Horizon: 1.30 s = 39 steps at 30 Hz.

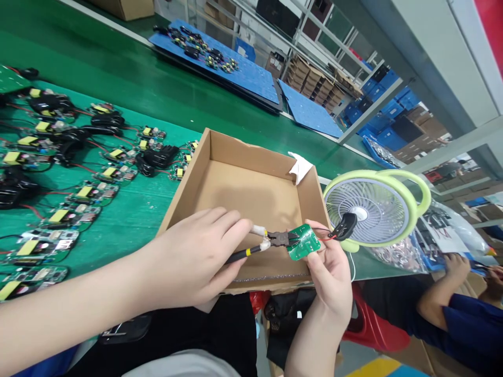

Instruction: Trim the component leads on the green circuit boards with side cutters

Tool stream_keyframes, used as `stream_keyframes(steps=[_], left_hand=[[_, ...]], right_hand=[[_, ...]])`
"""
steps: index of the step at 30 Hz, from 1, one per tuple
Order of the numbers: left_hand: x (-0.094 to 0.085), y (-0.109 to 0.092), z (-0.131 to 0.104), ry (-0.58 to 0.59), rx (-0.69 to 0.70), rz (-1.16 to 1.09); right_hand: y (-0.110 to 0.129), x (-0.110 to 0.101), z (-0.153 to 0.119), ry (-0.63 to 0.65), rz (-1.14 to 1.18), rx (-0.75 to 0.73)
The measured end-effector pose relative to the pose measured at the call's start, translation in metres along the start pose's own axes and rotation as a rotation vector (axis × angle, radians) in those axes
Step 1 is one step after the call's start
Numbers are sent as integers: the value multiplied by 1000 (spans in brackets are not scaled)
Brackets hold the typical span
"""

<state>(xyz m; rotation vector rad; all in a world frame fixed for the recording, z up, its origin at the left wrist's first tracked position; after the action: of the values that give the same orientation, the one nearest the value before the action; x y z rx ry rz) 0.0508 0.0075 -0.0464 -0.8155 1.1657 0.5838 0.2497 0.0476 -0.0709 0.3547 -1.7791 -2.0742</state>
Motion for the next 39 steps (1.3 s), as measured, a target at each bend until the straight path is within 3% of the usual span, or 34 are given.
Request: stream_keyframes(steps=[7,11,19,23,31,39], left_hand=[[2,8,-4,14,25,-171],[-1,11,-4,-39,25,-247],[-4,14,0,3,10,-322],[-3,13,-2,14,31,-292],[-3,10,-4,-75,-13,-94],[-5,5,-2,-37,-44,40]], right_hand=[[1,-2,0,-6,-38,-31],[1,-1,1,9,-31,-39],[5,2,1,18,-39,-62],[8,3,2,-5,-60,-87],[10,8,3,38,-58,-78],[11,7,3,8,-88,-91]])
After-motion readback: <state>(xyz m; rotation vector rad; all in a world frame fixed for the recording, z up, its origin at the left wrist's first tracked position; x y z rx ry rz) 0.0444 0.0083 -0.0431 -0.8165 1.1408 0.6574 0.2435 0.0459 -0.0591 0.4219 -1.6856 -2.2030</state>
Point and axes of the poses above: each hand's wrist, its own z-axis towards the middle knuckle, its own x-axis out of the palm, y = z × x, the point moved 8 cm from there along z, towards the middle knuckle, and after that the axes turned 12 degrees about y, right-handed, at the moved point
